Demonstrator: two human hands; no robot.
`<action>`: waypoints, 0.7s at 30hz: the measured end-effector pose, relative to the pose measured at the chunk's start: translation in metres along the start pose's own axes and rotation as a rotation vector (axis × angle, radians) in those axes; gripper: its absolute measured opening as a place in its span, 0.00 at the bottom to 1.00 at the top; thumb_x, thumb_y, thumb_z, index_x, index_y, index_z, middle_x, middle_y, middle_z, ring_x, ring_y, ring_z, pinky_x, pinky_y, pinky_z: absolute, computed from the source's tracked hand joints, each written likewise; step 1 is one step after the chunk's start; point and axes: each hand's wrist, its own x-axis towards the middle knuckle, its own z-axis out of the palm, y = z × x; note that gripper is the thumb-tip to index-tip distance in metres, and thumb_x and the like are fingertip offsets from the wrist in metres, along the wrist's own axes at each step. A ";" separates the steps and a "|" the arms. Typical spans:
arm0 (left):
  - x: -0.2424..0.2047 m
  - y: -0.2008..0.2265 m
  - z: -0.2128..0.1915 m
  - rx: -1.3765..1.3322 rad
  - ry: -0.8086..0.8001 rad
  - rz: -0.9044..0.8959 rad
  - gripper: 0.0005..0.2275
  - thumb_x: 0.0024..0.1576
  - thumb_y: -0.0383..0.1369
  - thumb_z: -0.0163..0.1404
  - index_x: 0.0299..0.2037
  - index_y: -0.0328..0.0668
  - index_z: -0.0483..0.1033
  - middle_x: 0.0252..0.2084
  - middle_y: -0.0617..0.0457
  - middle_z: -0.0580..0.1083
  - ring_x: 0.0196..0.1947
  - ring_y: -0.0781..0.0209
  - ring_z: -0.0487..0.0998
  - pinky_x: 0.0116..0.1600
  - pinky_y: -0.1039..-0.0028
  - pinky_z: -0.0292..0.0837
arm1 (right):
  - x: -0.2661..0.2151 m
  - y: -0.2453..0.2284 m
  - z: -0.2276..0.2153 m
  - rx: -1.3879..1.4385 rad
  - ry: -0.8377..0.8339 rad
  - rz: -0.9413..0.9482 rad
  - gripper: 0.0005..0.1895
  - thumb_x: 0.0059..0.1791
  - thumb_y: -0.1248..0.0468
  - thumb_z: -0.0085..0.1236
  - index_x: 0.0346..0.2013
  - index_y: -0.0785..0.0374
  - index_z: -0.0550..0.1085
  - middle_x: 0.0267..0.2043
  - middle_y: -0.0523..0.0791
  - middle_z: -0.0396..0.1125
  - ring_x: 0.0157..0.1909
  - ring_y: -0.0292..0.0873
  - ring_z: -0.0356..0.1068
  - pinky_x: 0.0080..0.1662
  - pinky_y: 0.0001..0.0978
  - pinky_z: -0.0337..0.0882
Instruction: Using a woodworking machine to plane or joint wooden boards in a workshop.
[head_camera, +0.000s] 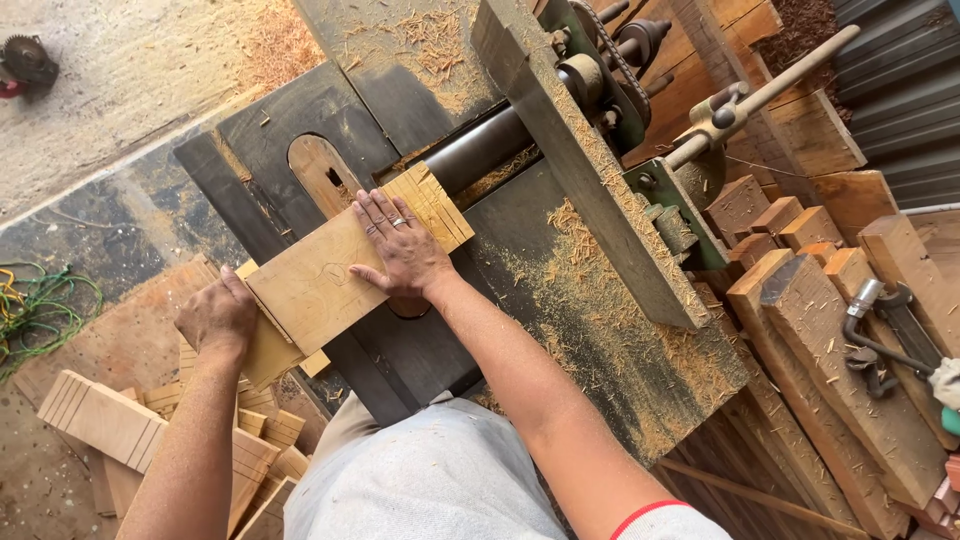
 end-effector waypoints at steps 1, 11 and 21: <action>0.002 -0.002 0.003 0.002 0.028 0.022 0.32 0.76 0.47 0.28 0.23 0.46 0.78 0.16 0.49 0.69 0.18 0.55 0.70 0.31 0.60 0.68 | 0.000 0.000 0.002 -0.009 0.012 -0.003 0.53 0.52 0.26 0.23 0.78 0.63 0.42 0.82 0.48 0.35 0.82 0.45 0.32 0.78 0.42 0.36; 0.011 0.003 -0.009 -0.054 -0.097 -0.051 0.34 0.76 0.47 0.27 0.24 0.38 0.78 0.20 0.41 0.74 0.21 0.49 0.75 0.33 0.58 0.70 | 0.012 0.004 0.002 0.003 0.018 -0.006 0.51 0.53 0.28 0.24 0.77 0.62 0.44 0.82 0.48 0.36 0.82 0.46 0.33 0.78 0.43 0.35; 0.021 0.014 -0.021 -0.041 -0.131 -0.065 0.32 0.74 0.47 0.26 0.26 0.40 0.80 0.21 0.40 0.75 0.24 0.48 0.78 0.36 0.56 0.72 | 0.018 0.011 -0.007 0.020 0.005 -0.005 0.51 0.53 0.28 0.23 0.77 0.63 0.43 0.81 0.49 0.37 0.82 0.47 0.33 0.78 0.43 0.35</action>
